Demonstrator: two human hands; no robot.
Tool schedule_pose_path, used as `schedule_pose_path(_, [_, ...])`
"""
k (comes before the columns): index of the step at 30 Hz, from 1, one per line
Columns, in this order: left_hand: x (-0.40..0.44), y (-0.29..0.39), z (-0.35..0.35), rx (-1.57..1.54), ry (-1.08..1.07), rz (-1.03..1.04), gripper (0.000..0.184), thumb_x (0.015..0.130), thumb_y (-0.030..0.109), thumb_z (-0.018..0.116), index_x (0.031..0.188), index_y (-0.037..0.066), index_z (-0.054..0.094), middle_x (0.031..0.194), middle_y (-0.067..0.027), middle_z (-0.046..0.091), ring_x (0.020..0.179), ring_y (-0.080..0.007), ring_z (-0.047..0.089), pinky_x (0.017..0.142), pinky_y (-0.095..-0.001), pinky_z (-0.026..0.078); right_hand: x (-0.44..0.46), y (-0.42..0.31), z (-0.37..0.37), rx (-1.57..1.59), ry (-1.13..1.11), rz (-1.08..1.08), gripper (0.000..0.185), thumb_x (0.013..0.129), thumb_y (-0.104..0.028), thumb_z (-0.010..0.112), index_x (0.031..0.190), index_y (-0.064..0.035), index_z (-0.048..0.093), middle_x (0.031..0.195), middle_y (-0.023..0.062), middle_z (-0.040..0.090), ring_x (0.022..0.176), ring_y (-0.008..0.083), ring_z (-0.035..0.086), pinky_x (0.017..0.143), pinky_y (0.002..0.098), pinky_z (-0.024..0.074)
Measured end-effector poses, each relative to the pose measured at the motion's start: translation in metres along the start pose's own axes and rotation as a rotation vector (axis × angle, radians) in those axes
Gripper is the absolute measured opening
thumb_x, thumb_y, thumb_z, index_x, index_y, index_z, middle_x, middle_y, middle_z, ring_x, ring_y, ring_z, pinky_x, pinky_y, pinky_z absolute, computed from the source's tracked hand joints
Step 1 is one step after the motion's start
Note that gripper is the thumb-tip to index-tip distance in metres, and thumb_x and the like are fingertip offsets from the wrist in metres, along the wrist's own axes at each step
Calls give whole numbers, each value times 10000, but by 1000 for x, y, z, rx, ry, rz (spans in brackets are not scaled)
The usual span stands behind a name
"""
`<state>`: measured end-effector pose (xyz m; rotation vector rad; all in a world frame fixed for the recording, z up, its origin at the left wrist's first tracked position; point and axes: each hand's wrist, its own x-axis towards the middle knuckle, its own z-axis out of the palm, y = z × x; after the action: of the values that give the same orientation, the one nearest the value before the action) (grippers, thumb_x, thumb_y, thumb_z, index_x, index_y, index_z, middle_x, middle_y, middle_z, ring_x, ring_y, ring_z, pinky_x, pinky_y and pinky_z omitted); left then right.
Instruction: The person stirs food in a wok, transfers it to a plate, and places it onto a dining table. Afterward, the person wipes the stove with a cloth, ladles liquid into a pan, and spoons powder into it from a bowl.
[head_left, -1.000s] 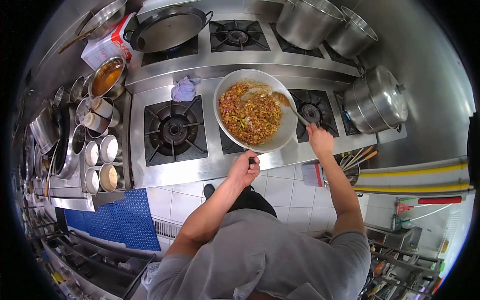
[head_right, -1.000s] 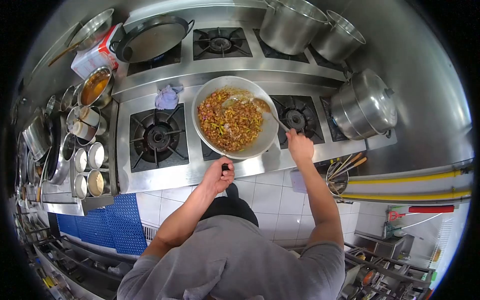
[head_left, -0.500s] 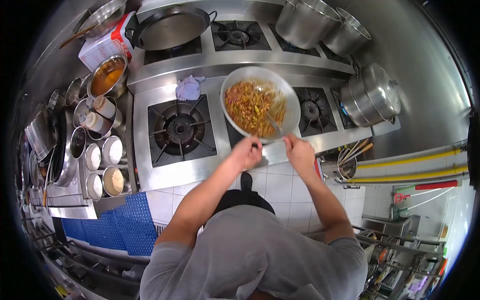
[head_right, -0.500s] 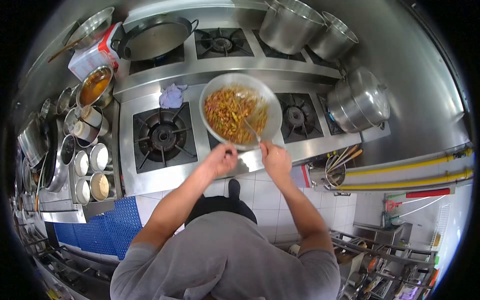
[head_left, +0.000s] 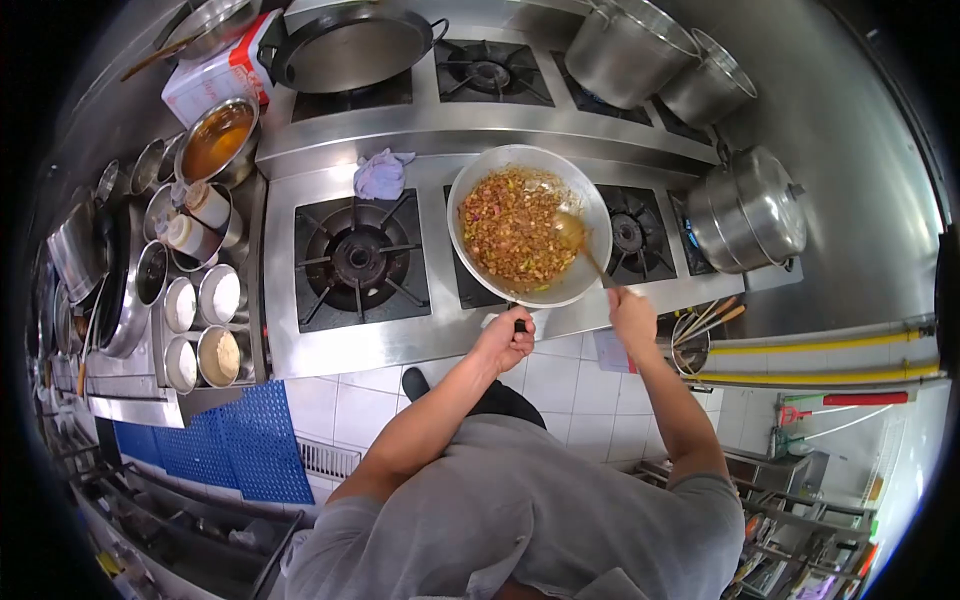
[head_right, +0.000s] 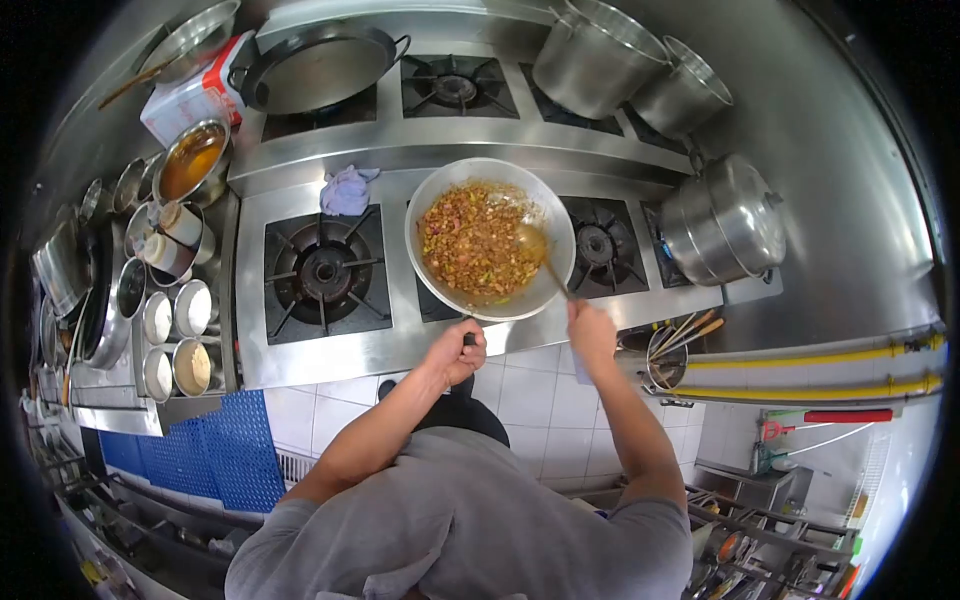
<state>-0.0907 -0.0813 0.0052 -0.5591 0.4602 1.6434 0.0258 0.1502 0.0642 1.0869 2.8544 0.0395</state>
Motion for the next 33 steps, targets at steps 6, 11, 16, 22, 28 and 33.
schedule_pose_path(6, [2,-7,-6,94,-32,15,128,825,85,555,722,51,488,617,-11,451,449,-61,358,387,-206,252,-2,-68,59,510,-104,-27,312,943,-411,610,1027,-144,747,825,216,695,804,410,682,731,466,538])
schedule_pose_path(11, [-12,14,0,221,15,13,120,809,85,558,720,49,486,620,-17,444,450,-72,343,395,-211,258,-16,-70,-29,241,59,-114,305,948,-414,582,1046,-151,700,776,191,681,760,412,667,665,518,525])
schedule_pose_path(16, [22,22,-5,129,-80,-37,106,809,58,570,748,72,484,650,-38,508,439,-65,335,392,-211,273,-20,-38,-60,-87,292,-280,222,963,-390,564,957,-172,609,748,98,651,597,332,656,518,453,519])
schedule_pose_path(22, [6,-14,5,34,-6,91,136,828,98,576,729,64,489,607,-5,444,454,-64,346,420,-213,265,8,3,-28,-245,139,-87,277,975,-383,545,1007,-114,603,792,167,674,682,364,689,575,476,553])
schedule_pose_path(28, [11,-17,2,85,-13,81,135,821,111,575,728,63,490,606,-2,439,458,-63,338,431,-216,259,-50,-29,18,434,-38,-153,307,944,-333,617,938,-53,741,697,210,665,643,384,677,586,470,518])
schedule_pose_path(33, [-13,-11,5,172,10,20,156,827,127,571,718,61,481,605,-8,435,439,-66,326,416,-224,247,2,-76,13,869,-414,259,342,952,-368,626,1017,-49,733,605,135,587,465,205,513,502,355,453])
